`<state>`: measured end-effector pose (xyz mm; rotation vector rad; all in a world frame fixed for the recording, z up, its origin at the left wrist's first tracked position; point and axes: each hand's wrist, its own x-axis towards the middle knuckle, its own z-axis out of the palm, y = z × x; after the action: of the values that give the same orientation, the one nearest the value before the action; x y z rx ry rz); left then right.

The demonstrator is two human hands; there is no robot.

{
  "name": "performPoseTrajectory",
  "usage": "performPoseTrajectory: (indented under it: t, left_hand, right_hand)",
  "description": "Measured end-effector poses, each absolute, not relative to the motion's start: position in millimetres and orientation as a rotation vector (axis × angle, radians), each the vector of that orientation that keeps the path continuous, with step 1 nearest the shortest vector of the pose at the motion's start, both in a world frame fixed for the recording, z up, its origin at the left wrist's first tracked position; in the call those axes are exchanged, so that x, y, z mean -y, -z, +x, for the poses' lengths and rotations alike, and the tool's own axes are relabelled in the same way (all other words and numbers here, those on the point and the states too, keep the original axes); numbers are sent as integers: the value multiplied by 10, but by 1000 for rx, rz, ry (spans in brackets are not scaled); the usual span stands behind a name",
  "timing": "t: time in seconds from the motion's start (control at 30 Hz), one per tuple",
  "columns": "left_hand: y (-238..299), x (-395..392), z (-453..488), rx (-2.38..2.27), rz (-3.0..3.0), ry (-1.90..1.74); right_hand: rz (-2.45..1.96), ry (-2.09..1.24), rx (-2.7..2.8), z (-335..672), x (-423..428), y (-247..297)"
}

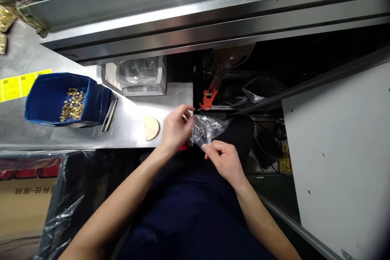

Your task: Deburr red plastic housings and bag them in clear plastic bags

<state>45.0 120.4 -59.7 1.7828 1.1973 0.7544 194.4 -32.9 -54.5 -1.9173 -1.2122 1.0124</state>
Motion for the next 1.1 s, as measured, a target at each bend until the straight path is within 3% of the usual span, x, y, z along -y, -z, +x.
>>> performPoseTrajectory:
  t: [0.1, 0.17, 0.3, 0.43, 0.6, 0.8, 1.0, 1.1]
  left_hand:
    - [324, -1589, 102, -1503, 1719, -1278]
    - [95, -1702, -195, -1520, 1690, -1230]
    - [-113, -1487, -565, -1603, 1779, -904]
    - [92, -1091, -568, -1451, 1636, -631]
    - [374, -823, -531, -1308, 1320, -518]
    - [412, -718, -543, -1255, 1368, -512]
    - [342, -887, -558, -1308, 946, -844]
    - [342, -1002, -659, -1222, 601, -919]
  right_hand:
    - [-2479, -666, 1155, 2182, 369, 615]
    - [-2560, -573, 1180, 2286, 368, 581]
    - [-1957, -863, 1363, 2032, 286, 243]
    - [-1464, -548, 1751, 1431, 163, -95]
    - [-1646, -380, 2106, 1107, 58, -37]
    - [-1688, -189, 2230, 1145, 12, 82]
    - [-1586, -369, 2265, 1035, 116, 115]
    - [-1440, -585, 1950, 1042, 248, 160]
